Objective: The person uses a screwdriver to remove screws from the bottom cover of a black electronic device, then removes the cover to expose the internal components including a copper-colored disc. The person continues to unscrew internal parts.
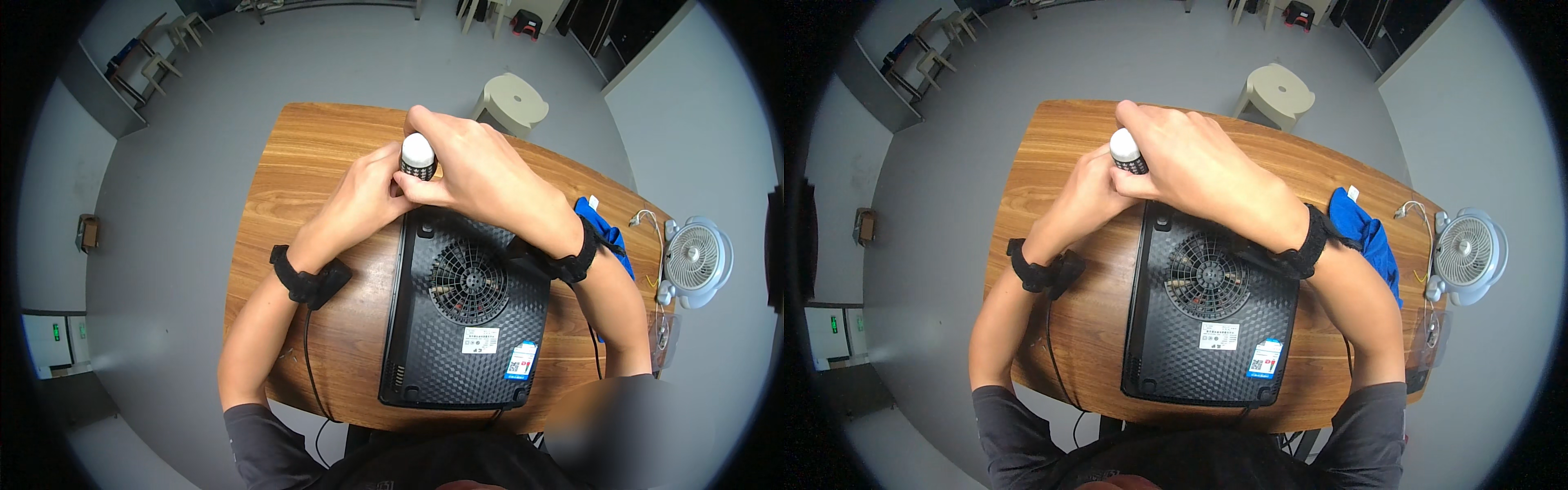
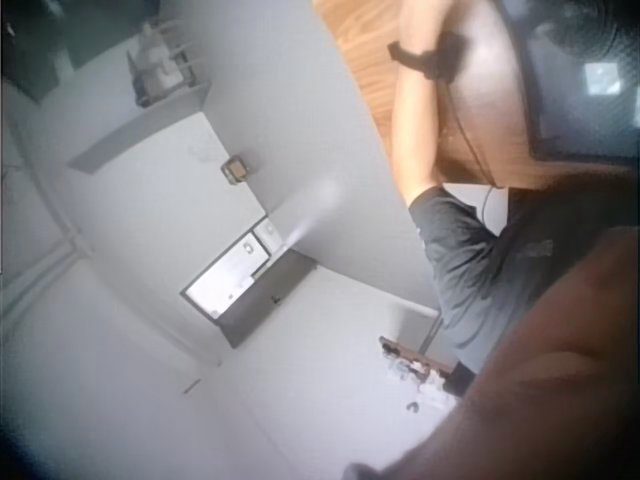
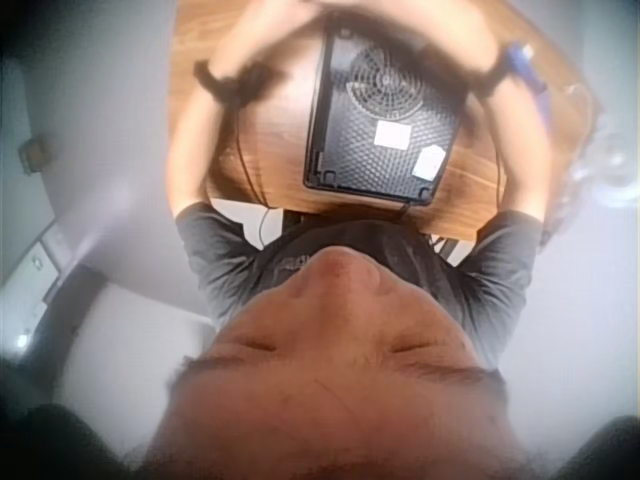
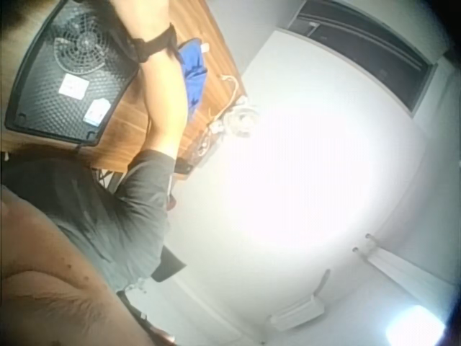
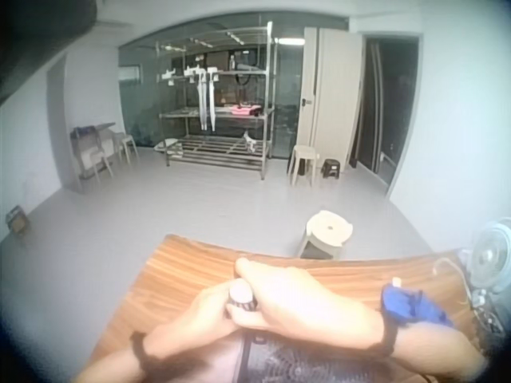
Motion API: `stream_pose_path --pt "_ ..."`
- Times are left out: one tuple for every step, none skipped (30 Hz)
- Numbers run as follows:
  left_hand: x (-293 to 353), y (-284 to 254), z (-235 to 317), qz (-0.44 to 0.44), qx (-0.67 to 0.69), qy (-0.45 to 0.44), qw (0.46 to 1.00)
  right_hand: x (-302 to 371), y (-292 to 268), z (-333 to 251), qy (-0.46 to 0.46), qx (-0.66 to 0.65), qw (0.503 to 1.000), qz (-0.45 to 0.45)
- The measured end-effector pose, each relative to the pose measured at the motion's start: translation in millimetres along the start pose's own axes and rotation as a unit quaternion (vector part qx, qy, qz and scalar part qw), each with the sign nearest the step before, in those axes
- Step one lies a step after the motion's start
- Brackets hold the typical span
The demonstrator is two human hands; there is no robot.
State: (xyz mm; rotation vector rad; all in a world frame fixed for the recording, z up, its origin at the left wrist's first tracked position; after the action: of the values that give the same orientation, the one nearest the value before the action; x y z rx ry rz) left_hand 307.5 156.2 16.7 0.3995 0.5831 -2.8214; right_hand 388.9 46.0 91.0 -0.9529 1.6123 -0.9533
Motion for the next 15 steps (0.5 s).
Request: stream_pose_path --pt "0.1 0.9 -2.0 -0.005 -0.012 0.002 1.0 0.8 0.7 0.3 -0.001 -0.001 1.0 0.002" --pt "0.4 1.2 -2.1 -0.005 -0.006 0.0 1.0 1.0 1.8 0.5 0.001 -0.004 1.0 -0.001" --pt "0.7 2.0 -2.0 -0.004 0.0 -0.003 1.0 1.2 2.7 0.6 0.003 -0.006 1.0 -0.004" --pt "0.8 2.3 -2.2 -0.003 0.006 -0.005 1.0 1.2 3.3 0.8 0.004 -0.009 1.0 -0.006" --pt "0.6 2.5 -2.5 -0.004 0.006 -0.005 1.0 1.3 2.9 0.9 0.003 -0.008 1.0 -0.006" --pt "0.2 2.6 -3.0 -0.005 0.006 -0.004 1.0 1.3 2.2 1.2 0.002 -0.008 1.0 -0.006" --pt "-0.1 2.8 -3.3 -0.006 0.007 -0.003 1.0 1.3 1.7 1.4 0.001 -0.007 1.0 -0.006" --pt "-0.2 2.9 -2.9 -0.005 0.008 -0.002 1.0 1.0 2.2 1.6 -0.002 -0.007 1.0 -0.005" --pt "-0.3 3.1 -1.7 -0.004 0.01 -0.001 1.0 0.8 2.8 1.7 -0.004 -0.007 1.0 -0.004" --pt "-0.4 3.1 -0.7 -0.003 0.011 0.0 1.0 0.7 3.3 1.8 -0.006 -0.007 1.0 -0.003" --pt "-0.9 3.3 -0.6 -0.005 0.007 -0.004 1.0 1.1 3.5 2.6 -0.005 -0.012 1.0 -0.004" --pt "-1.2 3.2 -0.6 -0.007 0.003 -0.007 1.0 1.6 3.9 3.4 -0.004 -0.016 1.0 -0.006" --pt "-1.7 3.5 -0.9 -0.009 -0.001 -0.01 1.0 2.1 4.0 4.1 -0.003 -0.021 1.0 -0.007" --pt "-1.4 2.9 -1.1 -0.005 0.0 -0.009 1.0 1.9 3.7 3.6 -0.001 -0.021 1.0 -0.01" --pt "-1.1 2.5 -1.6 0.0 0.002 -0.009 1.0 1.7 2.8 2.4 0.001 -0.021 1.0 -0.013"
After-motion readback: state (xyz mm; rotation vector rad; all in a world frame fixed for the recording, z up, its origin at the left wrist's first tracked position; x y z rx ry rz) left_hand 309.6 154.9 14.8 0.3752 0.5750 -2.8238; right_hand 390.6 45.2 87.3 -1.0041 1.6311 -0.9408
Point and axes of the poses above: each hand's wrist, its own x-axis away from the middle knuckle, its own y-axis out of the palm, z = x × y, the point moved 5 cm from there along -x, towards the middle knuckle, and after that the axes turned 15 degrees about x, right-handed, at the moved point
